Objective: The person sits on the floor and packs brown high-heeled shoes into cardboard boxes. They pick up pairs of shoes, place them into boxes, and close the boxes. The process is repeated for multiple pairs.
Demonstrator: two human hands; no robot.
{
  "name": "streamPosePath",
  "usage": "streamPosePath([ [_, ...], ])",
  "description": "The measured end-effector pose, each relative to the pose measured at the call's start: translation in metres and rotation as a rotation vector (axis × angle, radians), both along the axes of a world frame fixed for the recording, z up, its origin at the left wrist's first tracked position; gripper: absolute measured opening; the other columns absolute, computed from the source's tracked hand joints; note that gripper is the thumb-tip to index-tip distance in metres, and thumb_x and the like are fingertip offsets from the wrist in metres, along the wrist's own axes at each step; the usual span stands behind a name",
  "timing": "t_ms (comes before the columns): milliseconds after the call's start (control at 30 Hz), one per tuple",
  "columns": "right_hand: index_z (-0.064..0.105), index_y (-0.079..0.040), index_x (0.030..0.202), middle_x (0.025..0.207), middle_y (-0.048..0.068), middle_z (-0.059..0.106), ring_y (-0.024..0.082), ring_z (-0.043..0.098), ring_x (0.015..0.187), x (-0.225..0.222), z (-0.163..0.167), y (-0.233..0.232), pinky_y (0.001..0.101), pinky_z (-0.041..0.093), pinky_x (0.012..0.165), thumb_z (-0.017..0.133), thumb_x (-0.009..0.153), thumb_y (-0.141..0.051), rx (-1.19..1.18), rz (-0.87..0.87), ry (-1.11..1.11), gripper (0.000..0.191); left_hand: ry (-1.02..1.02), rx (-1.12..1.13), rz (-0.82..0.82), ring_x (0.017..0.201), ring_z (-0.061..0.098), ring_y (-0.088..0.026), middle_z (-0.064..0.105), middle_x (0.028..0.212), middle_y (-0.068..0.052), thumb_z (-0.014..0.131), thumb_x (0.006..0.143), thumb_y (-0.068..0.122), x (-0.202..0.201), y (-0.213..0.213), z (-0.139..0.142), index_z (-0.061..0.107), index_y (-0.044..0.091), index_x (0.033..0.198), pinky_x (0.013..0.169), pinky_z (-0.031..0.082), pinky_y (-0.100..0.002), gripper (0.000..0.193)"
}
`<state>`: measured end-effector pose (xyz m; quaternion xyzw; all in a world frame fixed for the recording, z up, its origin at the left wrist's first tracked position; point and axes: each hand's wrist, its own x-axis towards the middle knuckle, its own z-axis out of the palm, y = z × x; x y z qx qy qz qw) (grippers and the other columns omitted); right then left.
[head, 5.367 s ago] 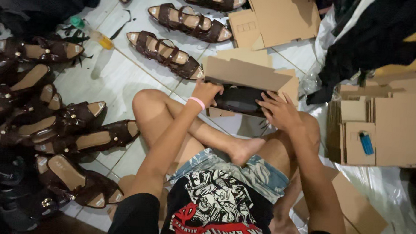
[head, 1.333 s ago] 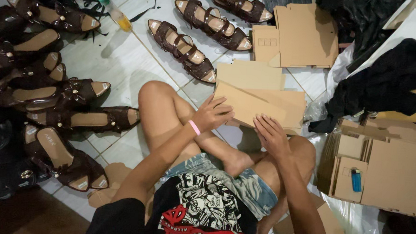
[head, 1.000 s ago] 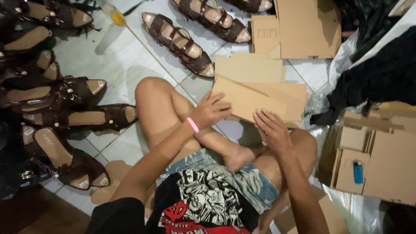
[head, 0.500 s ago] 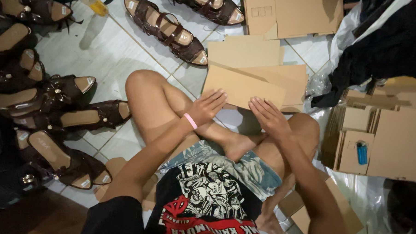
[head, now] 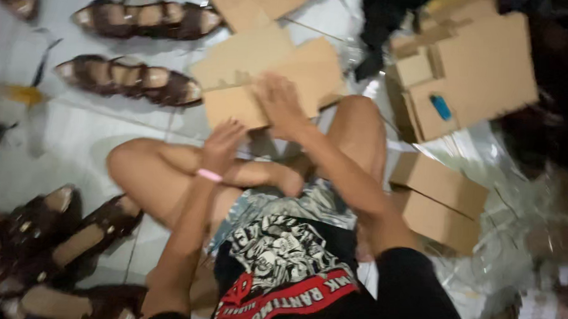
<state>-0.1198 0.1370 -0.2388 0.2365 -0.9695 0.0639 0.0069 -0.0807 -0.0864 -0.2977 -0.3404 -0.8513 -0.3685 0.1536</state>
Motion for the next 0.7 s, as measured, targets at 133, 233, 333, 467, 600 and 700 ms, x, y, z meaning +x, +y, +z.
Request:
streamPosePath([
  [133,0.03,-0.001,0.155,0.144,0.022,0.046,0.042,0.044,0.132,-0.008,0.015,0.012,0.0695,0.032,0.105,0.088,0.064,-0.039,0.066,-0.038,-0.108,0.115,0.038,0.299,0.584,0.104,0.072,-0.034,0.075,0.111,-0.017,0.076,0.094,0.002,0.004,-0.017,0.0,0.074,0.003,0.107,0.093,0.058,-0.042,0.013],
  [233,0.04,0.003,0.144,0.137,0.026,0.051,0.046,0.047,0.126,0.001,0.057,0.067,0.0649,0.035,0.102,0.086,0.057,-0.041,-0.021,-0.035,0.174,0.108,-0.286,0.375,0.578,0.11,0.068,-0.035,0.07,0.119,-0.018,0.066,0.1,0.004,-0.007,-0.035,0.006,0.07,0.007,0.123,0.098,0.056,-0.041,0.024],
  [333,0.047,0.002,0.147,0.147,0.023,0.051,0.041,0.05,0.136,0.069,0.123,0.166,0.0538,0.037,0.118,0.083,0.083,-0.032,-0.007,-0.137,0.237,0.081,-0.373,-0.209,0.29,0.117,0.057,-0.038,0.059,0.13,-0.02,0.073,0.084,0.005,-0.016,-0.031,0.007,0.066,0.011,0.13,0.097,0.05,-0.045,0.048],
  [467,0.039,-0.006,0.154,0.156,0.024,0.042,0.048,0.035,0.147,0.176,0.17,0.279,0.0527,0.037,0.115,0.089,0.062,-0.027,-0.016,-0.554,-0.044,0.106,0.04,-0.718,-0.062,0.134,0.05,-0.034,0.047,0.153,-0.015,0.069,0.08,0.005,-0.033,0.0,0.006,0.057,0.031,0.143,0.106,0.046,-0.049,0.069],
  [600,0.035,-0.011,0.153,0.155,0.019,0.039,0.044,0.032,0.149,0.232,0.149,0.345,0.0481,0.035,0.122,0.097,0.047,-0.021,0.309,-0.684,-0.347,0.123,0.123,-0.811,-0.261,0.142,0.043,-0.034,0.045,0.156,-0.012,0.064,0.09,0.011,-0.051,0.024,0.014,0.045,0.038,0.153,0.109,0.042,-0.049,0.071],
  [700,0.035,-0.014,0.156,0.156,0.017,0.041,0.041,0.039,0.145,0.26,0.124,0.36,0.0462,0.039,0.118,0.096,0.05,-0.019,0.257,-0.846,-0.512,0.122,0.158,-0.871,-0.363,0.142,0.041,-0.028,0.043,0.157,-0.006,0.064,0.078,0.012,-0.055,0.035,0.023,0.044,0.034,0.152,0.112,0.039,-0.048,0.08],
])
